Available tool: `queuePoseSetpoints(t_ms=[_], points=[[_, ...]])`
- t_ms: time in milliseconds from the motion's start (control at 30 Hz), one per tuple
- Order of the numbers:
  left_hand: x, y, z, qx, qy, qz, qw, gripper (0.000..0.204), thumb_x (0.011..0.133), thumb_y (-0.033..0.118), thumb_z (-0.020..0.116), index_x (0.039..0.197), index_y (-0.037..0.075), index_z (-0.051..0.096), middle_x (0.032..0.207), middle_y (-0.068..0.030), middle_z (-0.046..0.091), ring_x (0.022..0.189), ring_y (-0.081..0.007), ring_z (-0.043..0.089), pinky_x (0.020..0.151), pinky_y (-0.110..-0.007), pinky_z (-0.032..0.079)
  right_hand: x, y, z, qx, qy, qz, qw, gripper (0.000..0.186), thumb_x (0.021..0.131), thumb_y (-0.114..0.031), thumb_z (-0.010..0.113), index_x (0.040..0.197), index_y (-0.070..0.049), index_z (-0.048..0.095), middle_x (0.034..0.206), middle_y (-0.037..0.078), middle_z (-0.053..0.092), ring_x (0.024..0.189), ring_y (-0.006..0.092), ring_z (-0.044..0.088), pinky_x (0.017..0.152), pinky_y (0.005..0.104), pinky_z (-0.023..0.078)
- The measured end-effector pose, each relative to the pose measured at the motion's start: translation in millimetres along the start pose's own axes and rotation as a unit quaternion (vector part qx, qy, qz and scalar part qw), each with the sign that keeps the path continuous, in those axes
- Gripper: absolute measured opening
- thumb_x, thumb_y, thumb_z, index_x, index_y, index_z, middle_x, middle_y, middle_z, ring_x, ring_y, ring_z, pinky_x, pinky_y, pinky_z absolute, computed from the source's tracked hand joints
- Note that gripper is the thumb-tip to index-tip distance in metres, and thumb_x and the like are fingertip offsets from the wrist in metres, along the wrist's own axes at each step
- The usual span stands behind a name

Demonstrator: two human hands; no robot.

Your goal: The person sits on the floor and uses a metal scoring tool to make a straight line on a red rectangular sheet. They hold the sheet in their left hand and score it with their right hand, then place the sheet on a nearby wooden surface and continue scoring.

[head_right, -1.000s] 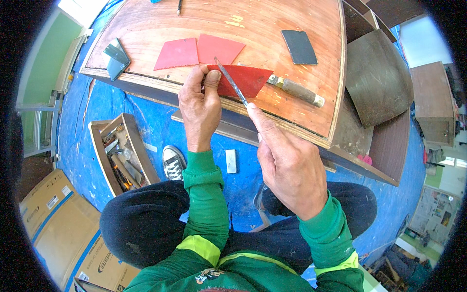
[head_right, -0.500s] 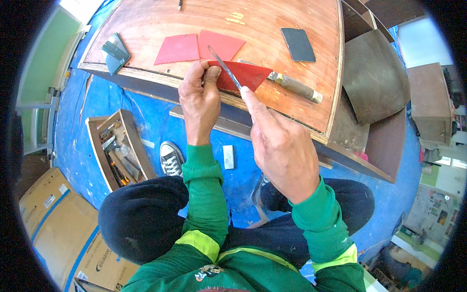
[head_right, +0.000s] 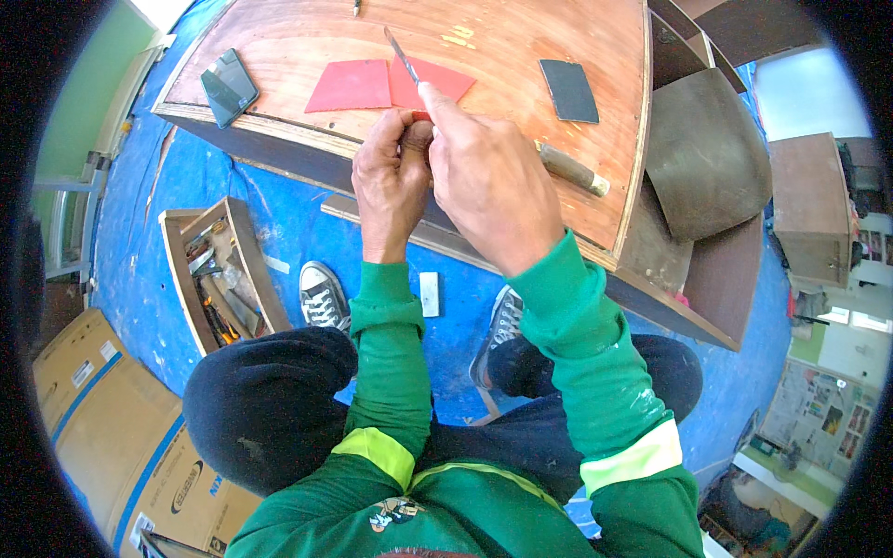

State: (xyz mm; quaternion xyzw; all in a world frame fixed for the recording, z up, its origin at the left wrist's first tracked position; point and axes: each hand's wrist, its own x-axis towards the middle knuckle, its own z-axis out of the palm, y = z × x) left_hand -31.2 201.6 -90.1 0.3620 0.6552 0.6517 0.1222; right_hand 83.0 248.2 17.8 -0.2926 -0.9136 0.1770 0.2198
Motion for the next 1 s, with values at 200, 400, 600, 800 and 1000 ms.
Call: queuePoseSetpoints(t_ms=[200,400,600,800,1000], points=[[0,0,-4,0.018,-0.003,0.008,1.000,0.010,0.105,0.012,0.080,0.110,0.006,0.075,0.098,-0.0170,0.075,0.090,-0.0410,0.076,0.078,-0.046,0.059,-44,-19,-31,0.021,0.034,0.024,0.999,0.051,0.102,0.001,0.070,0.153,-0.002,0.068,0.098,0.028,0.077,0.088,0.0446,0.078,0.079,0.0554,0.060],[-1,2,-2,0.014,0.002,0.010,1.000,0.010,0.105,0.011,0.080,0.110,0.005,0.075,0.097,-0.0169,0.075,0.087,-0.0401,0.075,0.077,-0.045,0.058,-84,-23,-41,0.028,0.004,0.067,0.997,0.058,0.100,0.006,0.071,0.157,-0.004,0.067,0.101,0.028,0.078,0.090,0.0430,0.079,0.080,0.0533,0.061],[-1,1,-2,0.013,0.005,0.018,1.000,0.010,0.105,0.012,0.080,0.110,0.005,0.075,0.096,-0.0157,0.074,0.086,-0.0387,0.074,0.076,-0.044,0.057,-91,-20,-41,0.039,-0.001,0.076,0.996,0.062,0.099,0.008,0.070,0.159,-0.005,0.066,0.103,0.027,0.078,0.092,0.0426,0.080,0.083,0.0521,0.062],[0,3,-2,0.012,0.003,0.019,1.000,0.008,0.105,0.010,0.079,0.109,0.004,0.075,0.096,-0.0147,0.074,0.085,-0.0369,0.075,0.077,-0.044,0.057,-93,-24,-41,0.047,-0.013,0.108,0.993,0.054,0.105,0.008,0.068,0.157,-0.006,0.070,0.099,0.020,0.076,0.079,0.0243,0.073,0.080,0.0355,0.060],[-1,0,-1,-0.002,-0.002,0.011,1.000,0.008,0.104,0.008,0.080,0.109,0.004,0.076,0.097,-0.0139,0.075,0.087,-0.0338,0.076,0.079,-0.042,0.058,-93,-20,-40,0.046,-0.014,0.087,0.995,0.065,0.099,0.008,0.071,0.162,-0.007,0.065,0.113,0.029,0.080,0.105,0.0448,0.081,0.091,0.0516,0.062]])
